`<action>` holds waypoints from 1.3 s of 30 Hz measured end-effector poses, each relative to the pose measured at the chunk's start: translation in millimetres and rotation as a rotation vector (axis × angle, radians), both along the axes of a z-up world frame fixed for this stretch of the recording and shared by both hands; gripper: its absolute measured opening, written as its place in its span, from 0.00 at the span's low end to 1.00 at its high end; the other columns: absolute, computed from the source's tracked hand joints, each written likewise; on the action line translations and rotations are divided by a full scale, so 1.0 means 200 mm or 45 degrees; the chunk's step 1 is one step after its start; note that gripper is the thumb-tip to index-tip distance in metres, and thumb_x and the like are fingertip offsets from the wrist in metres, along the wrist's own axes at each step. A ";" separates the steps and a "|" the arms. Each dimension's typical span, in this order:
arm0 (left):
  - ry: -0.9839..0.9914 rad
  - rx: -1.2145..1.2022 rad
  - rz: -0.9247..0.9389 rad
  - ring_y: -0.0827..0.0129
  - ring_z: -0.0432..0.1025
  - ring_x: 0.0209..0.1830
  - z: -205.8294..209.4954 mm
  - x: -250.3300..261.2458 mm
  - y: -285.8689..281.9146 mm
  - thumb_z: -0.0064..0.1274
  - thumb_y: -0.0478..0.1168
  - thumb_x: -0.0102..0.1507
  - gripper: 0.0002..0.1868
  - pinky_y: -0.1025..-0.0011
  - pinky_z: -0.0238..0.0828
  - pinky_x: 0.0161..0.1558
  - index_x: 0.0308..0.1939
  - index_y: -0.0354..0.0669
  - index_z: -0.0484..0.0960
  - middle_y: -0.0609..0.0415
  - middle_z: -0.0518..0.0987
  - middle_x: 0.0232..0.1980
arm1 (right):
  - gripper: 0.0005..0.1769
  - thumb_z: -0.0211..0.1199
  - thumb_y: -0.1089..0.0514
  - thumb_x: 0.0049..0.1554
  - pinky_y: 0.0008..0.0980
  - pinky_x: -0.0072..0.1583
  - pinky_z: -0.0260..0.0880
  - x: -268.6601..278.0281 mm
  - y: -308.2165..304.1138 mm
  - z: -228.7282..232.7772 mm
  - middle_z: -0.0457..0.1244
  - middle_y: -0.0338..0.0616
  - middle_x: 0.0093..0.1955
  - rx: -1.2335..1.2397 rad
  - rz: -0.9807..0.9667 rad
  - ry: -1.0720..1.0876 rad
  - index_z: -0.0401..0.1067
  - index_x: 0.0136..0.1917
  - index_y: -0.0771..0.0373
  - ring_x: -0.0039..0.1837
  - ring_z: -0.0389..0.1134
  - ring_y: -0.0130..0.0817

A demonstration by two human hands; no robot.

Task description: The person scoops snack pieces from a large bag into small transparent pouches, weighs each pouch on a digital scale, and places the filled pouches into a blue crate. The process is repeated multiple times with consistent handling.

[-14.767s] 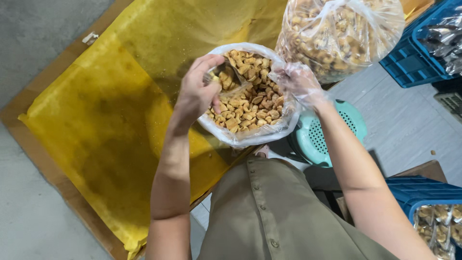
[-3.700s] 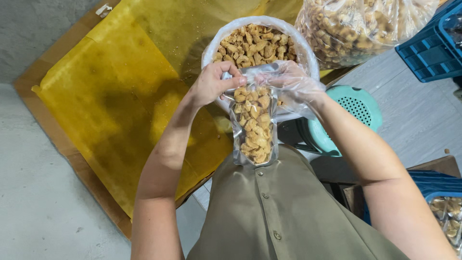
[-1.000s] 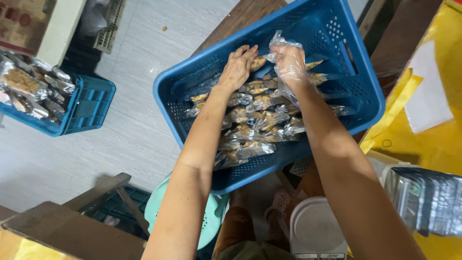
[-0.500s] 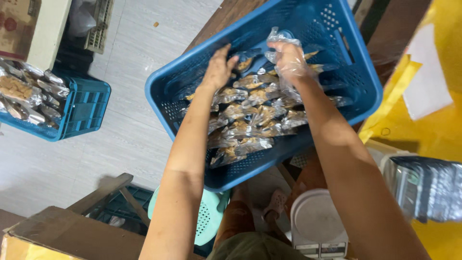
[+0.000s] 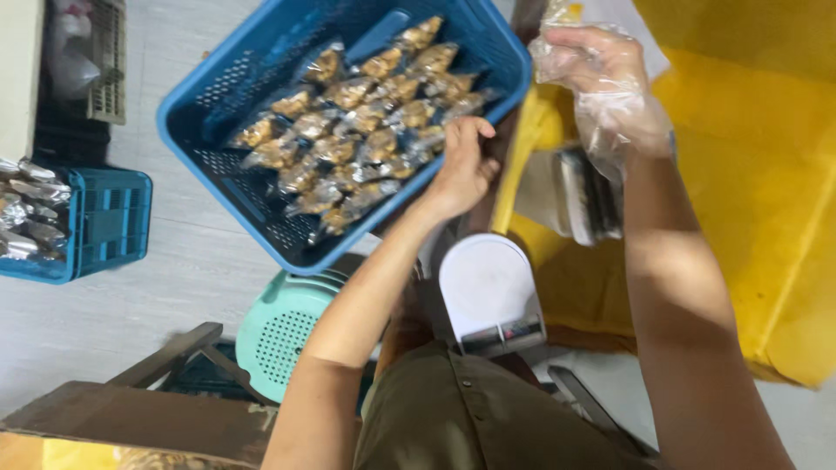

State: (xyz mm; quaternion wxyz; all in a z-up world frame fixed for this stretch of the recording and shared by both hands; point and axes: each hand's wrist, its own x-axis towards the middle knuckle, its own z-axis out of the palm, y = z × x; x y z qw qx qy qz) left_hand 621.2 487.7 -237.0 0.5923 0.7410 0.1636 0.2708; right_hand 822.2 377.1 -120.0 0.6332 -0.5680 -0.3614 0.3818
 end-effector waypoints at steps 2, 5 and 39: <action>0.156 0.259 -0.042 0.54 0.71 0.53 0.02 0.00 -0.23 0.68 0.45 0.58 0.38 0.63 0.73 0.56 0.64 0.38 0.61 0.39 0.67 0.61 | 0.17 0.60 0.63 0.68 0.35 0.67 0.76 -0.02 -0.16 0.08 0.66 0.47 0.63 -0.279 -0.303 -0.112 0.69 0.67 0.75 0.63 0.73 0.36; 0.389 -0.415 -0.082 0.66 0.74 0.43 0.00 0.08 -0.51 0.69 0.52 0.56 0.46 0.68 0.75 0.51 0.69 0.37 0.61 0.43 0.69 0.62 | 0.14 0.63 0.64 0.69 0.33 0.61 0.76 -0.12 -0.38 0.15 0.66 0.49 0.59 -0.181 -0.495 0.168 0.69 0.64 0.74 0.56 0.72 0.34; 0.315 -0.787 0.201 0.80 0.65 0.31 -0.10 -0.07 -0.67 0.53 0.39 0.71 0.10 0.80 0.61 0.33 0.44 0.34 0.84 0.59 0.76 0.33 | 0.13 0.63 0.64 0.63 0.31 0.62 0.77 -0.39 -0.66 0.16 0.67 0.48 0.58 -0.270 -0.369 0.434 0.72 0.61 0.68 0.58 0.72 0.35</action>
